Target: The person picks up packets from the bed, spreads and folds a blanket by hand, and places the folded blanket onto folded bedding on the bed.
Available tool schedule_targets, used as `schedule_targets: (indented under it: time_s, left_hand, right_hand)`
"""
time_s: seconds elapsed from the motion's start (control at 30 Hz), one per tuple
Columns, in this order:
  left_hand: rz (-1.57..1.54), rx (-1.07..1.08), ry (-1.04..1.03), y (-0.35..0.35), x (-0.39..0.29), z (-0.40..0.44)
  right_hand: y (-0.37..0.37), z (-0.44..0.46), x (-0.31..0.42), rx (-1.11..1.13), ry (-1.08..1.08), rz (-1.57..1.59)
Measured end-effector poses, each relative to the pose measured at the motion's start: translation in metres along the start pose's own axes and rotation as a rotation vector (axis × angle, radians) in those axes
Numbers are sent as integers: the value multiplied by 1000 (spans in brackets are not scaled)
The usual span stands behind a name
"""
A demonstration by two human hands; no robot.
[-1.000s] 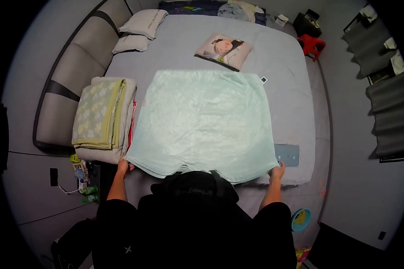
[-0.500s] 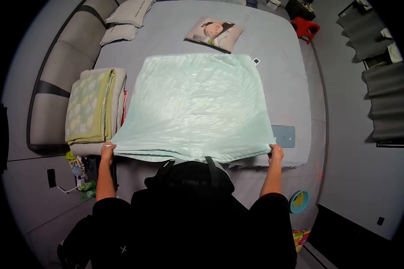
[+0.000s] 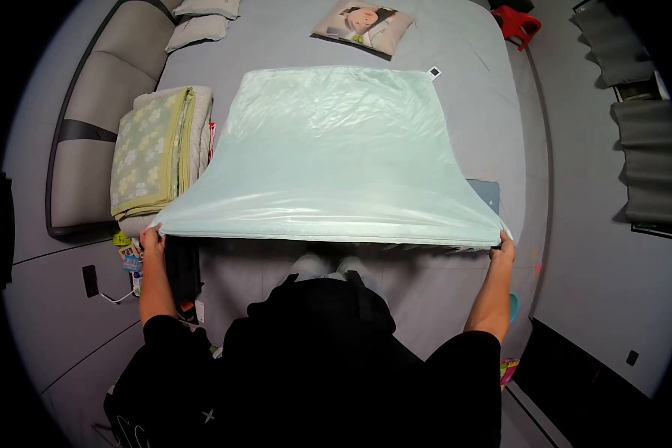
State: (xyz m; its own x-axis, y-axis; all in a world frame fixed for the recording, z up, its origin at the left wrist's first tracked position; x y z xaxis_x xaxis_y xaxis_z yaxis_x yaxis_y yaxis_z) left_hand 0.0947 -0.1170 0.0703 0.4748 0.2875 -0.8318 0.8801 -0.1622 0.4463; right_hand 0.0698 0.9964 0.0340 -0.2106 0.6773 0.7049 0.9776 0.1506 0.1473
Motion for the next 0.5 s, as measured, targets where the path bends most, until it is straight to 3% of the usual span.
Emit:
schedule_targets:
  time_s: [0.1,0.17,0.33,0.37,0.43,0.5]
  left_hand:
    - [-85,187,-44,-5,-19,-11]
    - [-170,262,-92,-21,-53,-74]
    - [-69,730,-603,-48,-93,-274]
    - [-31,727,-894,-56,-85,-312]
    - [-201,1004,-645,-59,-74,-400]
    - [-202,1048,-735,-65,-61,-451]
  right_hand:
    - [-9,-9,-2,38,48,-52]
    - [-30,-64,0,119,282,-68]
    - [-99,-254,-59,414,869,-193]
    - [-101,-332,-79,513,813,-205]
    - [-103,-405,-137,692,744,-232]
    - [-101,-464,-181,885,633,-146]
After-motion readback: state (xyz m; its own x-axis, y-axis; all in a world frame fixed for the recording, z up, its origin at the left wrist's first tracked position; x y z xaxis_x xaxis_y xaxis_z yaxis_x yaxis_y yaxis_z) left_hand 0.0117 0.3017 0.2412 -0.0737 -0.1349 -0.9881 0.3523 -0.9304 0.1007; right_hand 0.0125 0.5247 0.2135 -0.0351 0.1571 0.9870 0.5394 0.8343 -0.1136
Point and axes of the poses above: each hand's wrist, its own z-axis towards the middle knuckle, its own y-axis out of the back of the hand, x = y × z, the point moved 2 cm from there along z, towards the middle knuckle, and after that the axes turned 15 degrees about -x, right-handed, at the moved point
